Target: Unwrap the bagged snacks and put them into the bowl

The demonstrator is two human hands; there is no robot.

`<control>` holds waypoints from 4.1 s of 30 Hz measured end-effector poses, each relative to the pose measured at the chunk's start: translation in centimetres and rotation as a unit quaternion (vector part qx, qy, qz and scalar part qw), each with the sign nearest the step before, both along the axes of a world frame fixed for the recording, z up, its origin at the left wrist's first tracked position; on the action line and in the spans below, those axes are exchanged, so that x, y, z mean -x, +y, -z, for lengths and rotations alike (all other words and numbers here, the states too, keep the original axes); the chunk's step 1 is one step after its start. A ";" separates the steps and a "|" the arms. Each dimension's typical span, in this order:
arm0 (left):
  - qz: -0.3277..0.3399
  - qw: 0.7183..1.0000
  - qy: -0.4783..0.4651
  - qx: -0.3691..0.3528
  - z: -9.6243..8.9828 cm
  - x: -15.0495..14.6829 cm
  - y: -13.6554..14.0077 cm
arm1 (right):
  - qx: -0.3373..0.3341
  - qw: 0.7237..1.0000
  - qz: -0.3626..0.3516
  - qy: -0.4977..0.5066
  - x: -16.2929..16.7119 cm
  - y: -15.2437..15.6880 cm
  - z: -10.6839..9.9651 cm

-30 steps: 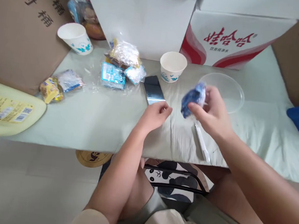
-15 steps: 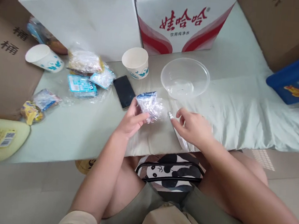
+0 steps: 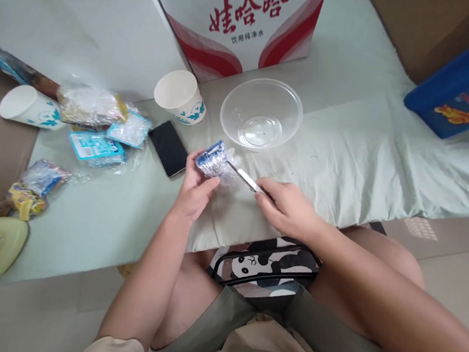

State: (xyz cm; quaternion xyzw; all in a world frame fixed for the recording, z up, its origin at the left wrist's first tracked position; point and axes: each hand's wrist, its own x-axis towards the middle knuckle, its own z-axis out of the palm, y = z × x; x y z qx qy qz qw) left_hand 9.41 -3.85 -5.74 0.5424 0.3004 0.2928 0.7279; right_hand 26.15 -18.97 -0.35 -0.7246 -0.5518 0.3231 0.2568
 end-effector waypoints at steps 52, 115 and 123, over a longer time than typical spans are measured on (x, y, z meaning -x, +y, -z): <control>-0.039 0.897 0.243 -0.367 -2.3 5.7 1.7 | -0.213 0.972 -0.041 -0.091 -0.3 0.7 3.2; -0.235 0.917 -0.090 0.311 -4.9 2.7 0.2 | -0.255 0.965 -0.001 -0.051 1.8 2.0 2.3; -0.361 0.889 -0.194 0.205 -5.7 8.3 3.2 | -0.103 0.990 0.005 -0.101 3.5 7.0 1.9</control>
